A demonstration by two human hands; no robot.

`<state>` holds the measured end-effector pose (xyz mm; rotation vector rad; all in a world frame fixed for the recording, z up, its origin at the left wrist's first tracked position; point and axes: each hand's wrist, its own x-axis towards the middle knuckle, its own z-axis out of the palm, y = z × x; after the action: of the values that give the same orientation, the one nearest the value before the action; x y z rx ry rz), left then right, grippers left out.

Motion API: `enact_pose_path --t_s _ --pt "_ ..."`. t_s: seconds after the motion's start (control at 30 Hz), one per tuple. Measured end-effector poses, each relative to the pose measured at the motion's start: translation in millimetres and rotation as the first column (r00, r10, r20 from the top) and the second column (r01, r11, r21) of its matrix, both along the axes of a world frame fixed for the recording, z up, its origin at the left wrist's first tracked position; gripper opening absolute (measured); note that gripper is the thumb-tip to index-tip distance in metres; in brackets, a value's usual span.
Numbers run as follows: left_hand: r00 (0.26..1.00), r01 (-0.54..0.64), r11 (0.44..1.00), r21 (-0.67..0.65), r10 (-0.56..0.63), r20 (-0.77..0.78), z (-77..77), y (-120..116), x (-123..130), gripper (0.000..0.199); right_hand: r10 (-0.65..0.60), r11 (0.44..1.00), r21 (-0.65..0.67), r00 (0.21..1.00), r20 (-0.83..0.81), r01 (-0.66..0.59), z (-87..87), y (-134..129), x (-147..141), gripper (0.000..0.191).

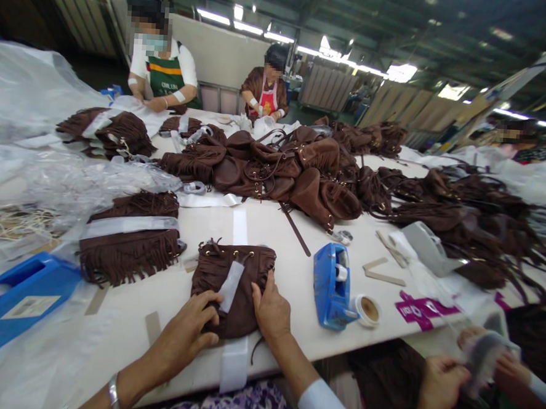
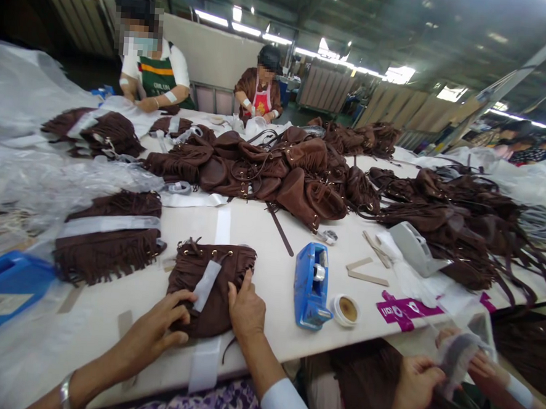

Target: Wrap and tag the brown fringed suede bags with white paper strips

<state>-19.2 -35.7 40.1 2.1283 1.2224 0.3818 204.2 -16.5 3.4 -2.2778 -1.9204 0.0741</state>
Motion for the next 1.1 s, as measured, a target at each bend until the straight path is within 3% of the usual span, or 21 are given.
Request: enact_pose_path --t_s 0.13,0.23,0.33,0.43,0.57,0.67,0.77,0.83,0.9,1.0,1.1 --pt "0.997 0.055 0.997 -0.057 -0.051 0.061 10.7 7.7 -5.6 0.012 0.000 1.000 0.020 1.000 -0.013 0.000 -1.3 -0.2 0.7 0.057" --pt "0.990 0.139 0.990 -0.009 -0.138 0.034 19.1 9.4 -12.2 0.008 0.000 1.000 0.019 1.000 -0.019 0.001 -2.1 -0.5 1.4 0.058" --pt "0.986 0.156 0.985 0.067 -0.152 -0.066 24.3 7.1 -22.3 0.018 0.001 1.000 0.010 1.000 -0.021 -0.001 -1.9 -0.6 1.9 0.059" --pt "0.986 0.129 0.976 0.176 -0.108 -0.126 20.4 3.7 -38.5 0.019 0.007 1.000 0.010 1.000 -0.024 -0.007 -0.8 -0.6 2.0 0.059" --pt "0.979 0.088 0.952 0.294 -0.028 -0.201 3.1 2.5 -70.2 0.019 0.008 1.000 0.008 1.000 -0.023 -0.008 -0.4 -0.7 2.0 0.059" --pt "0.959 0.011 0.855 0.519 0.138 -0.248 -5.6 0.5 -86.7 0.027 0.005 1.000 0.005 1.000 -0.030 -0.004 -0.9 -0.4 2.3 0.059" --pt "0.947 -0.039 0.762 0.646 0.235 -0.219 -3.1 -10.3 -73.9 0.026 0.004 1.000 -0.002 0.999 -0.035 -0.004 -1.2 -0.3 2.8 0.059" --pt "0.965 0.026 0.760 0.649 0.151 -0.216 1.1 -19.1 -48.9 0.021 0.006 1.000 -0.001 0.999 -0.038 -0.006 -1.1 -0.5 2.7 0.059" --pt "0.957 0.181 0.733 0.655 0.022 -0.289 2.1 -23.4 -21.3 0.031 0.007 1.000 0.002 0.999 -0.046 -0.007 -0.7 -0.4 2.1 0.059" --pt "0.908 0.304 0.709 0.637 -0.014 -0.418 -7.9 -18.0 3.4 0.045 0.004 1.000 -0.006 0.995 -0.096 -0.005 0.5 0.4 1.9 0.058" --pt "0.900 0.293 0.711 0.639 0.020 -0.436 -26.7 -8.5 1.9 0.051 0.016 1.000 -0.016 0.971 -0.238 -0.020 4.1 -1.1 9.4 0.058"
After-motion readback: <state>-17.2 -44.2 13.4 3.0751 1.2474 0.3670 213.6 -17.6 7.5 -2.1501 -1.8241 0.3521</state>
